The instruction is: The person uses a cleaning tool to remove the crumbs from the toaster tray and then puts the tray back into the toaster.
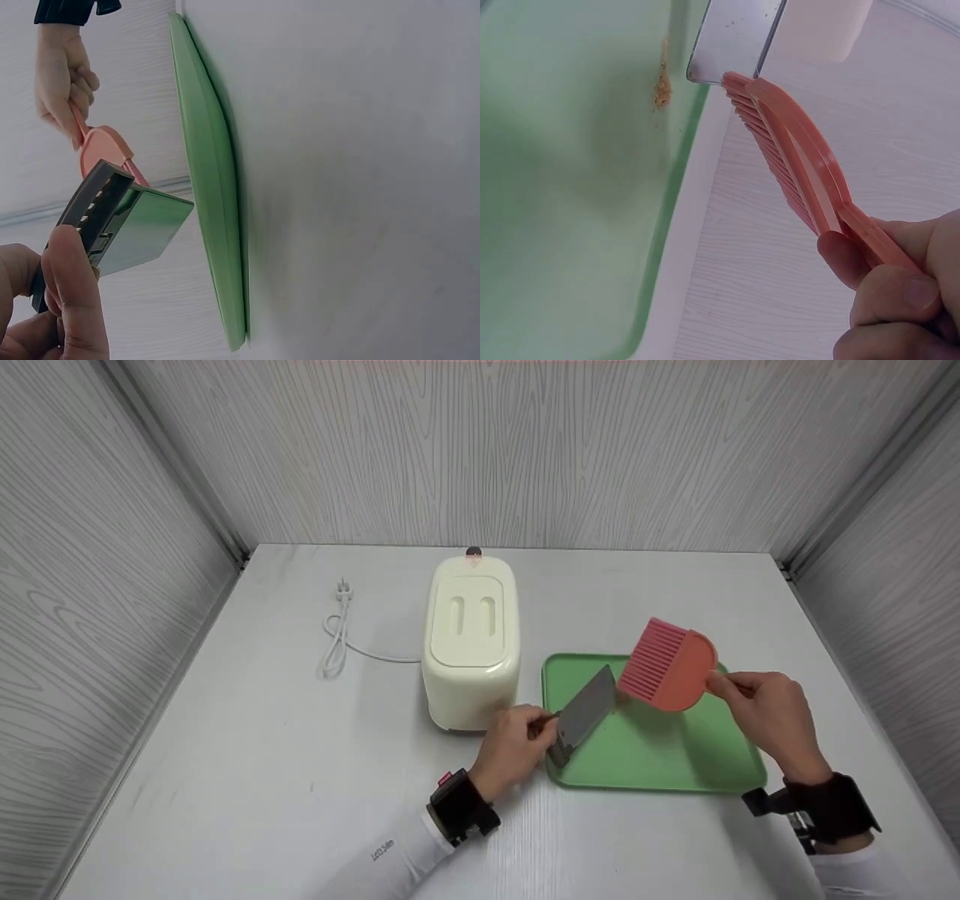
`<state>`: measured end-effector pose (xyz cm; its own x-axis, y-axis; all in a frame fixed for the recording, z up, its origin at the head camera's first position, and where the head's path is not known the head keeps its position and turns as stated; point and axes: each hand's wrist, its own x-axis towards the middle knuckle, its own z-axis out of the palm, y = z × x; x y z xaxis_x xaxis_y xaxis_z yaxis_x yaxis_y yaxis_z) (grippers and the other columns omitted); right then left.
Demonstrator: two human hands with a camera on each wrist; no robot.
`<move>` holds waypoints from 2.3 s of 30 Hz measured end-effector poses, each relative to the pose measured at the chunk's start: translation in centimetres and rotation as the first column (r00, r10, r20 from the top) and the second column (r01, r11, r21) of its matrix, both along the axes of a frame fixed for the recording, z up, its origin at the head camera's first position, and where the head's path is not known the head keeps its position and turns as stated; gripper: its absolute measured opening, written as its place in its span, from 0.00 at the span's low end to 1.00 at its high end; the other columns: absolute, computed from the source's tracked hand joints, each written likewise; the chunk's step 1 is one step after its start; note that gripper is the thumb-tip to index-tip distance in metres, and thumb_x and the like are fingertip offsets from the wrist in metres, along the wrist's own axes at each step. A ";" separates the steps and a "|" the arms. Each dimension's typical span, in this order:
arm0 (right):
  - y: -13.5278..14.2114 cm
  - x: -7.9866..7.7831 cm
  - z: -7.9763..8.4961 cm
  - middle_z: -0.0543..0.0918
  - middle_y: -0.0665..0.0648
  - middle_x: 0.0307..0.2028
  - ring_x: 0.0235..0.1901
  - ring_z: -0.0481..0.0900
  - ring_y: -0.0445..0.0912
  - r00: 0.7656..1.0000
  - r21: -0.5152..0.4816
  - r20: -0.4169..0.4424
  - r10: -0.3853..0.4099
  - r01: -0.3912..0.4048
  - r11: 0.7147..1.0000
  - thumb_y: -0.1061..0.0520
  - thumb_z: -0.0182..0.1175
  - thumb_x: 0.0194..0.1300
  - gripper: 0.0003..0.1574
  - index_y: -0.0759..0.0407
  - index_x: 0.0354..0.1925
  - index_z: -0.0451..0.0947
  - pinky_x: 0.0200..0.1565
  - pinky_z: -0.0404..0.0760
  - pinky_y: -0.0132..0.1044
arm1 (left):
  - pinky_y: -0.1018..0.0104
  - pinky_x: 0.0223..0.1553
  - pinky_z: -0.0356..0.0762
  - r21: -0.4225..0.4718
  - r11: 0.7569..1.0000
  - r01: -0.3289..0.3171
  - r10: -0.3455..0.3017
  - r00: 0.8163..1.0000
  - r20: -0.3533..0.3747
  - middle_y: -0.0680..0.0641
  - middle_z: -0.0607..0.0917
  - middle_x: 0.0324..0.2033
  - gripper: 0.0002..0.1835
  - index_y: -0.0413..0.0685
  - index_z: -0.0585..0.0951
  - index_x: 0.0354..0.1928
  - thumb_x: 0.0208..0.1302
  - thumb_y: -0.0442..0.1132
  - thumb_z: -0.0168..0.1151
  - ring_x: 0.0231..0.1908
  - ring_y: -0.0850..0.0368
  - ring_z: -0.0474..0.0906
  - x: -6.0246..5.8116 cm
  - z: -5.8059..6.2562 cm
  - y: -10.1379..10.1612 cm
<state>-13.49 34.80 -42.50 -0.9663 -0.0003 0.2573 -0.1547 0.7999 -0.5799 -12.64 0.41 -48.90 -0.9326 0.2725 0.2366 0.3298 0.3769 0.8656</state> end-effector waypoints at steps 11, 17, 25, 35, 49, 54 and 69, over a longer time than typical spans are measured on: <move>-1.1 -0.5 0.0 0.91 0.61 0.33 0.20 0.67 0.38 1.000 -0.008 -0.020 -0.004 0.004 1.000 0.46 0.63 0.75 0.21 0.63 0.41 0.91 0.22 0.60 0.33 | 0.74 0.34 0.79 -0.022 1.000 0.013 -0.013 1.000 -0.022 0.49 0.87 0.31 0.07 0.38 0.88 0.41 0.71 0.34 0.64 0.31 0.66 0.78 0.2 0.0 0.1; -1.1 -0.5 -0.1 0.89 0.56 0.26 0.17 0.61 0.37 1.000 0.030 -0.007 -0.019 0.019 0.999 0.45 0.63 0.75 0.21 0.61 0.39 0.92 0.18 0.54 0.33 | 0.74 0.34 0.78 -0.039 0.999 0.014 -0.016 0.999 -0.048 0.49 0.86 0.31 0.07 0.38 0.88 0.40 0.71 0.34 0.64 0.31 0.66 0.78 0.4 0.2 0.1; -1.2 -0.3 -0.5 0.68 0.47 0.13 0.15 0.58 0.37 1.000 0.077 0.010 -0.027 0.026 0.997 0.45 0.64 0.74 0.22 0.59 0.32 0.90 0.18 0.51 0.31 | 0.75 0.33 0.76 -0.059 0.998 0.002 -0.007 0.997 -0.081 0.50 0.85 0.30 0.07 0.39 0.88 0.40 0.71 0.35 0.64 0.31 0.66 0.76 0.5 0.2 0.0; -1.4 0.0 -0.7 0.65 0.46 0.14 0.16 0.59 0.38 0.999 0.103 0.035 -0.017 0.014 0.995 0.45 0.64 0.74 0.22 0.59 0.31 0.90 0.18 0.52 0.31 | 0.76 0.32 0.75 -0.085 0.996 -0.018 0.006 0.991 -0.137 0.49 0.85 0.30 0.06 0.38 0.88 0.40 0.70 0.34 0.65 0.30 0.66 0.75 0.6 0.2 0.0; -0.8 0.7 -0.5 0.74 0.48 0.16 0.16 0.61 0.38 0.998 0.068 0.067 -0.018 0.013 0.998 0.43 0.64 0.74 0.23 0.60 0.39 0.92 0.18 0.55 0.32 | 0.74 0.31 0.76 -0.081 0.997 -0.020 0.012 0.995 -0.099 0.48 0.86 0.30 0.06 0.38 0.88 0.40 0.70 0.33 0.64 0.30 0.65 0.76 0.3 0.2 -0.1; -0.4 0.9 -0.4 0.86 0.55 0.24 0.17 0.60 0.37 0.998 0.023 0.067 -0.008 0.006 1.000 0.43 0.63 0.74 0.23 0.61 0.42 0.91 0.19 0.55 0.33 | 0.74 0.32 0.78 -0.057 0.998 -0.028 0.023 0.997 -0.078 0.48 0.87 0.30 0.06 0.38 0.88 0.40 0.70 0.33 0.65 0.30 0.66 0.77 0.1 0.0 -0.2; -1.7 0.8 0.2 0.92 0.53 0.39 0.38 0.83 0.29 0.982 -0.185 0.155 0.110 -0.081 0.980 0.44 0.63 0.74 0.19 0.56 0.45 0.92 0.38 0.73 0.25 | 0.72 0.31 0.81 0.038 0.998 -0.040 0.035 0.990 0.135 0.49 0.89 0.31 0.08 0.37 0.89 0.42 0.70 0.35 0.66 0.30 0.66 0.79 -0.2 0.2 -0.2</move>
<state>-12.69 33.11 -42.31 -0.9930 -0.0631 0.1001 -0.1165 0.6686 -0.7345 -12.85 0.25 -48.70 -0.9660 0.2298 0.1188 0.1961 0.3507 0.9157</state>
